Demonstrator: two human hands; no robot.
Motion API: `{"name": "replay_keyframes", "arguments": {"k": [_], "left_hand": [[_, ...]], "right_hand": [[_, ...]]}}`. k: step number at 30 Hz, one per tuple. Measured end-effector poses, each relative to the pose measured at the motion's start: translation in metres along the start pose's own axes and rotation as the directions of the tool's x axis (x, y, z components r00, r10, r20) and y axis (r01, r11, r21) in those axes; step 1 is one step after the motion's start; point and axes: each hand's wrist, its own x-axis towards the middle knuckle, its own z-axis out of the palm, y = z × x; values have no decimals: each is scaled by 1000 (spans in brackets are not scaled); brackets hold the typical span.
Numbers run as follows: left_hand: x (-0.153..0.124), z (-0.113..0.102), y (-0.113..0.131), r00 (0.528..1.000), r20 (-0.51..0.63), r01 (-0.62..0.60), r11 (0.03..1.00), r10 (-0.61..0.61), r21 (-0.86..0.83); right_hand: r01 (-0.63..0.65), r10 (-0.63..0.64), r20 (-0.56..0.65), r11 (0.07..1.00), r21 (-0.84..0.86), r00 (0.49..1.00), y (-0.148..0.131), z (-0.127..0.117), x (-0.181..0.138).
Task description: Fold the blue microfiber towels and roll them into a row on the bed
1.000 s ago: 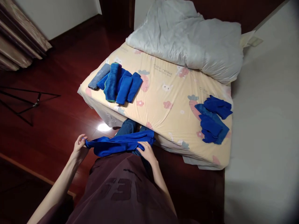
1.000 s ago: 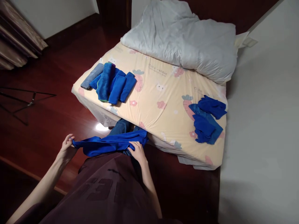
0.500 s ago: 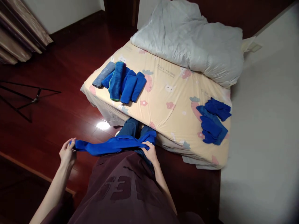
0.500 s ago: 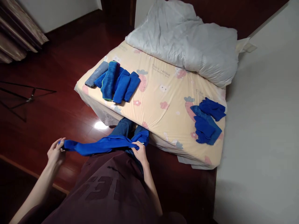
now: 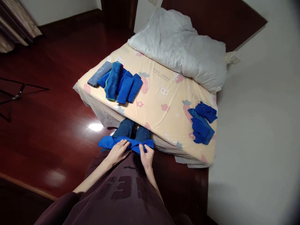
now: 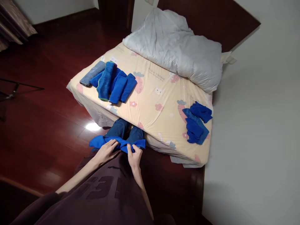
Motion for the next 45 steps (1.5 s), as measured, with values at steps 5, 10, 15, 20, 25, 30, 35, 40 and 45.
{"name": "replay_keyframes", "arguments": {"k": [5,10,15,20,25,30,35,40,45], "left_hand": [[-7,-8,-31,997,-75,28,999,-26,28],[-29,-52,-67,969,-202,158,985,-141,70],[-44,-93,-83,862,-463,285,953,-207,104],[-46,-122,-85,617,-769,384,917,-167,109],[-47,-141,-85,496,-862,451,880,-107,150],[-49,-155,-89,473,-880,426,885,-43,186],[-50,-165,-92,501,-862,356,890,76,286],[-47,-171,-90,499,-861,339,891,103,302],[-43,-175,-93,489,-852,272,895,187,352]], "right_hand": [[24,-28,-120,999,-33,992,1,-30,-3],[95,-100,-140,995,-43,985,11,-68,-7],[109,-107,263,994,10,959,20,-73,-22],[38,-9,459,998,-52,889,29,-63,-42],[-46,81,529,996,-79,845,47,-68,-54],[-104,139,547,990,-95,825,71,-85,-62],[-117,164,486,985,-126,858,95,-103,-69],[-170,220,317,969,-177,923,118,-117,-77],[-196,240,217,959,-204,946,127,-136,-83]]}}
